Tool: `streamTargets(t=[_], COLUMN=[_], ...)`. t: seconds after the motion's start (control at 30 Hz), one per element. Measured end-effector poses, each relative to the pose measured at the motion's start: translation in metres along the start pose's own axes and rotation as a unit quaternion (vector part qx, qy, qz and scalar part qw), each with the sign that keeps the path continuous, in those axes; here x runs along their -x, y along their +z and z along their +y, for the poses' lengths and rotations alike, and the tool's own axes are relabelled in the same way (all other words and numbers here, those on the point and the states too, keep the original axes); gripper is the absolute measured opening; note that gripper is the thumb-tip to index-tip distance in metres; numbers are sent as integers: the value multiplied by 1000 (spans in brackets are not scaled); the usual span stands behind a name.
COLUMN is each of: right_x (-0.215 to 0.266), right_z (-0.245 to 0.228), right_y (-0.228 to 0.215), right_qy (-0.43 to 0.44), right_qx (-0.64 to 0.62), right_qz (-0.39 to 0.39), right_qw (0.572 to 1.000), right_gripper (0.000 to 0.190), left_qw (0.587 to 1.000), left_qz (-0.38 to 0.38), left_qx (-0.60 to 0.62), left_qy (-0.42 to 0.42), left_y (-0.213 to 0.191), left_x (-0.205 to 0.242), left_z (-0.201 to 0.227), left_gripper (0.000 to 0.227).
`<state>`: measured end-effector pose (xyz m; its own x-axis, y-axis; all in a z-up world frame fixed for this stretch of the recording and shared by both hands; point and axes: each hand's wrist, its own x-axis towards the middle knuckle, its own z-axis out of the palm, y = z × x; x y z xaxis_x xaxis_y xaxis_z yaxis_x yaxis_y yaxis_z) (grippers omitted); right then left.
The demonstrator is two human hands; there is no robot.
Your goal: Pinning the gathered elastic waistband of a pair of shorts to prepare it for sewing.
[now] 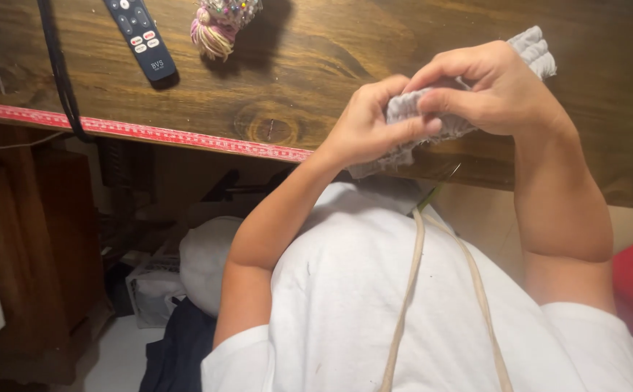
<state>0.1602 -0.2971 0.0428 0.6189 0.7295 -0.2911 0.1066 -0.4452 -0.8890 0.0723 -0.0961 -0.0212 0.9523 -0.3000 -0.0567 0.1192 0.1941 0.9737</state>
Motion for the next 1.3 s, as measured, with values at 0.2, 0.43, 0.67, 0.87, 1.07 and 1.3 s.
streamTargets(t=[0.2,0.43,0.67,0.87,1.07,1.3], right_x=[14,22,26,21,10,24], right_z=[39,16,16,21,2,9], right_y=[-7,-25,-32,-23,-7,-10], right_qy=[59,222,254,247,248,78], right_qx=[-53,-57,-47,-86,-66,58], right_qz=[72,-9,-2,37,23,113], right_qw=[994,973,966,965,966,989], right_gripper=[29,14,14,13,16,23], left_qw=[950,987,965,949,976,944], left_qz=[-80,-133,-149,-175,-172,-211], left_qx=[285,94,207,254,80,245], left_qy=[-96,-16,-53,-60,-108,-58], left_y=[-2,-22,-28,-27,-22,-19], left_x=[-22,-27,-31,-43,-52,-47], left_z=[-25,-30,-50,-51,-16,-30], left_gripper=[22,24,25,27,30,19])
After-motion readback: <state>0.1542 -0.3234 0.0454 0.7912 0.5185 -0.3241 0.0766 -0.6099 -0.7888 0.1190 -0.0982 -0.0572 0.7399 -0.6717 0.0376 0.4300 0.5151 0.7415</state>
